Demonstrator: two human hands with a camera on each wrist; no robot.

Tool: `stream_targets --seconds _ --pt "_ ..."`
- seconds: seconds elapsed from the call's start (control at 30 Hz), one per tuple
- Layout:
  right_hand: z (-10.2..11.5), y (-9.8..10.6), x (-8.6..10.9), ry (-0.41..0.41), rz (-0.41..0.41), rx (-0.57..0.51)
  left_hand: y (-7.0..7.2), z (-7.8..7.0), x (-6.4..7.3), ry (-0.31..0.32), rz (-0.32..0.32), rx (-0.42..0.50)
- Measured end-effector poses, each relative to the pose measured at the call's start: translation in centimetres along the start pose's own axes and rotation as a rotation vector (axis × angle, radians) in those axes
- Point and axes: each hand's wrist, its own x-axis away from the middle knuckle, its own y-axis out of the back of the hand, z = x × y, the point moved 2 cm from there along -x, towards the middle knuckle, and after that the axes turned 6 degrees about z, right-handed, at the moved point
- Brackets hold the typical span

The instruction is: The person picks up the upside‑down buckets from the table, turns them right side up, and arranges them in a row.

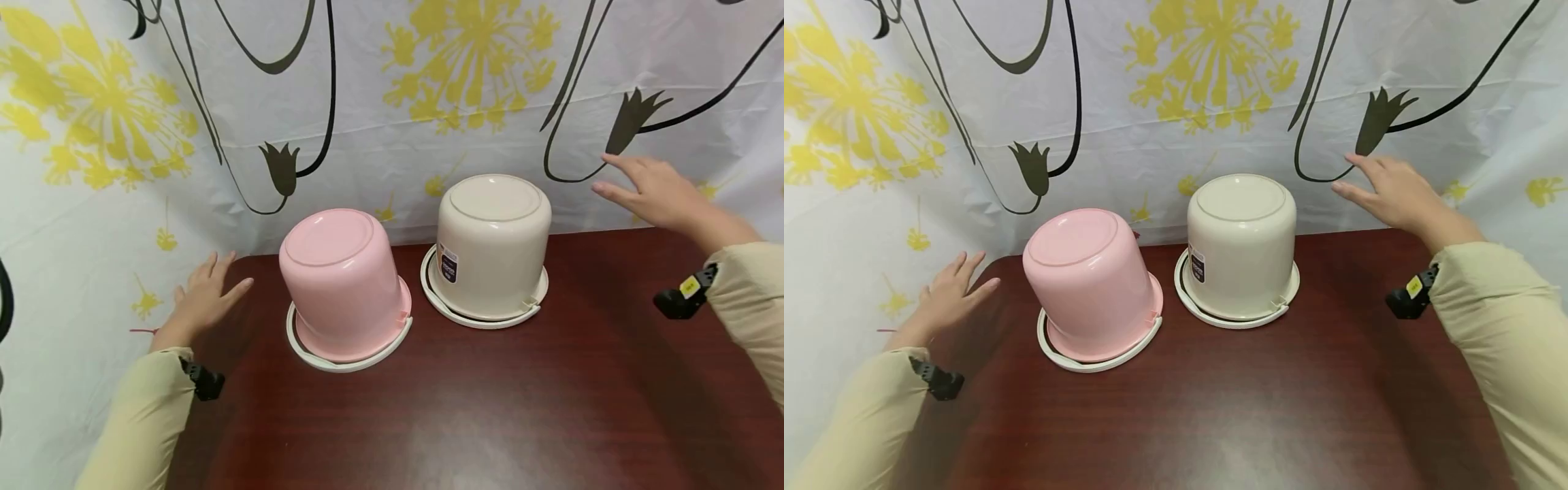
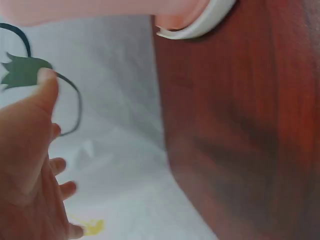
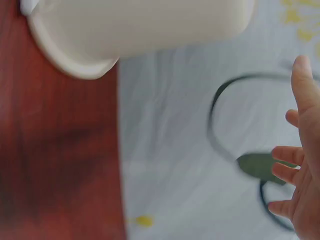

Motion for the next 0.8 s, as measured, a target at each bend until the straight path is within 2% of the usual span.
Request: stream_targets --seconds 0.1,0.2,0.4,0.57,0.8 --pt "2.9 1.2 -0.2 0.08 -0.032 -0.038 1.0 -0.8 0.4 -0.076 -0.025 0.032" --pt "6.3 2.1 0.0 0.132 -0.056 -0.029 1.8 -1.7 0.9 -0.139 -0.03 0.064" --pt "12.8 2.7 0.3 0.28 -0.066 0.009 2.6 -3.4 2.1 -0.198 -0.04 0.068" --pt "16.8 1.9 0.2 0.377 -0.027 0.021 2.4 -4.5 3.1 -0.256 -0.055 0.061" --pt "20.3 -0.6 -0.6 0.516 -0.033 0.049 1.3 -5.7 3.8 -0.288 -0.045 0.057"
